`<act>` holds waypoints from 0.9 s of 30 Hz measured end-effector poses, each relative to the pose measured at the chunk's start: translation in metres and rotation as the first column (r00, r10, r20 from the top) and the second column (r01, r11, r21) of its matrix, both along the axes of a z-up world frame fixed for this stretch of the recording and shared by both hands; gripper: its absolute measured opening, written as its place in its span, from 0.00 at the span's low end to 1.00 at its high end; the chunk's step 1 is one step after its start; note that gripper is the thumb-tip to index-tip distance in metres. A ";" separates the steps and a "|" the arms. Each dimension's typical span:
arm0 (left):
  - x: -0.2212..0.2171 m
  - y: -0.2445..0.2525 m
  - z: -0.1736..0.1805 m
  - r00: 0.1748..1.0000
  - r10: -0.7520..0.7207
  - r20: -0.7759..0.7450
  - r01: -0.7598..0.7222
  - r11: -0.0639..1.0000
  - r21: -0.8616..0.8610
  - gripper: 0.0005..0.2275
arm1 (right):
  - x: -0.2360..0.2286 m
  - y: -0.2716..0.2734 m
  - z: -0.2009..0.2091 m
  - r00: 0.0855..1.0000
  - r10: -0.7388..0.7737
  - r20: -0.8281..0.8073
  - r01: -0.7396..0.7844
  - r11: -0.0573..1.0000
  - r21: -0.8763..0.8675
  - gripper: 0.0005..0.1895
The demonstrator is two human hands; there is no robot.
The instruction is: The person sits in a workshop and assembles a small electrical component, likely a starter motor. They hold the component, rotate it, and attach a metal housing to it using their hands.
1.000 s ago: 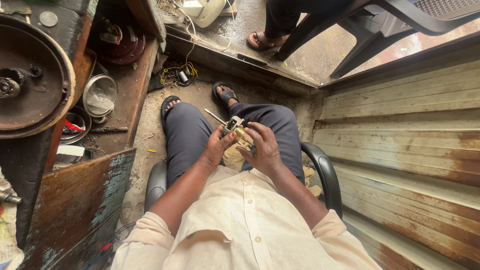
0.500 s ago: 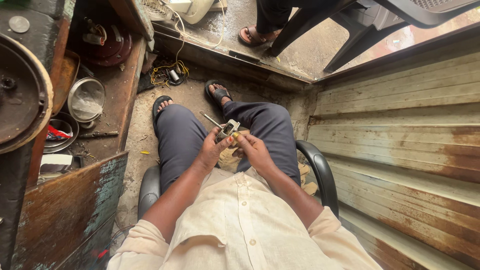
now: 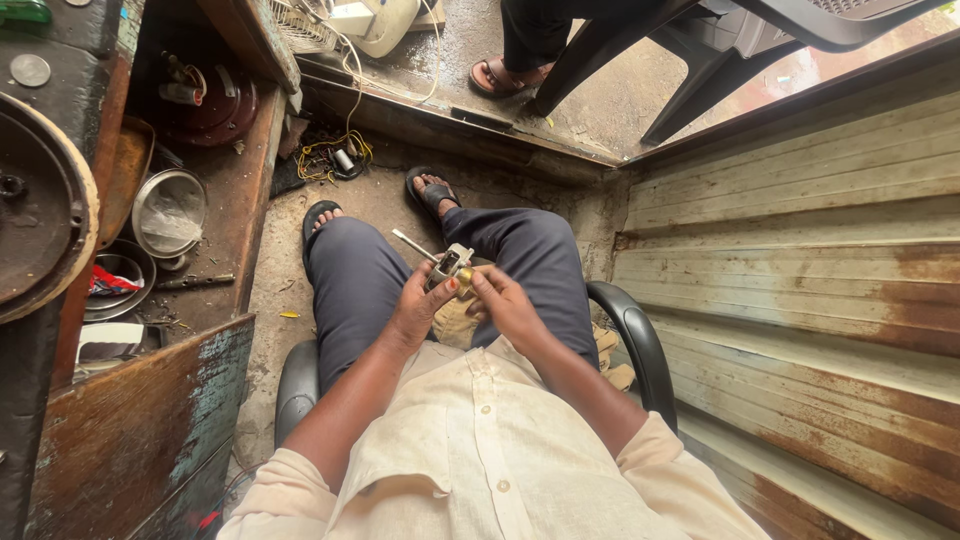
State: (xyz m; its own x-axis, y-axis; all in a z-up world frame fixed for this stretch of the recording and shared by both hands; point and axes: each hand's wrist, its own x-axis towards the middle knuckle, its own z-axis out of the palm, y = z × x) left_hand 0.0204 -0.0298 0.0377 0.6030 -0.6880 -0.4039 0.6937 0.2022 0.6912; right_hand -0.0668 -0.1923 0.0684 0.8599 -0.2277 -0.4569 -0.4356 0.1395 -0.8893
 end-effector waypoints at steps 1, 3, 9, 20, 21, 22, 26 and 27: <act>-0.001 0.000 -0.002 1.000 0.001 0.023 -0.001 1.000 0.001 0.35 | -0.001 -0.002 -0.005 0.996 -0.001 -0.092 0.015 0.988 0.153 0.24; 0.000 -0.001 -0.004 0.997 0.006 0.076 -0.006 1.000 0.000 0.34 | 0.001 -0.004 -0.007 0.989 -0.009 -0.150 0.052 0.959 0.280 0.25; -0.003 0.004 0.013 0.995 0.050 -0.085 -0.059 0.992 -0.110 0.30 | -0.004 0.013 0.034 0.826 0.398 0.398 0.173 0.493 -0.853 0.23; -0.018 0.025 0.052 0.954 0.156 0.256 -0.116 0.980 -0.162 0.34 | -0.012 0.015 0.054 0.986 0.139 0.094 -0.163 0.931 0.327 0.19; -0.021 0.027 0.054 0.953 0.166 0.254 -0.124 0.977 -0.174 0.34 | -0.015 0.015 0.054 0.983 0.135 0.127 -0.169 0.930 0.325 0.20; -0.024 0.031 0.056 0.946 0.173 0.273 -0.128 0.977 -0.172 0.34 | -0.015 0.017 0.053 0.979 0.129 0.157 -0.175 0.930 0.324 0.20; -0.032 0.048 0.064 0.908 0.219 0.356 -0.155 0.968 -0.200 0.35 | -0.013 0.027 0.059 0.956 0.181 0.229 -0.240 0.934 0.264 0.20; -0.034 0.051 0.067 0.894 0.237 0.381 -0.163 0.963 -0.216 0.35 | -0.014 0.030 0.062 0.951 0.188 0.245 -0.245 0.943 0.227 0.20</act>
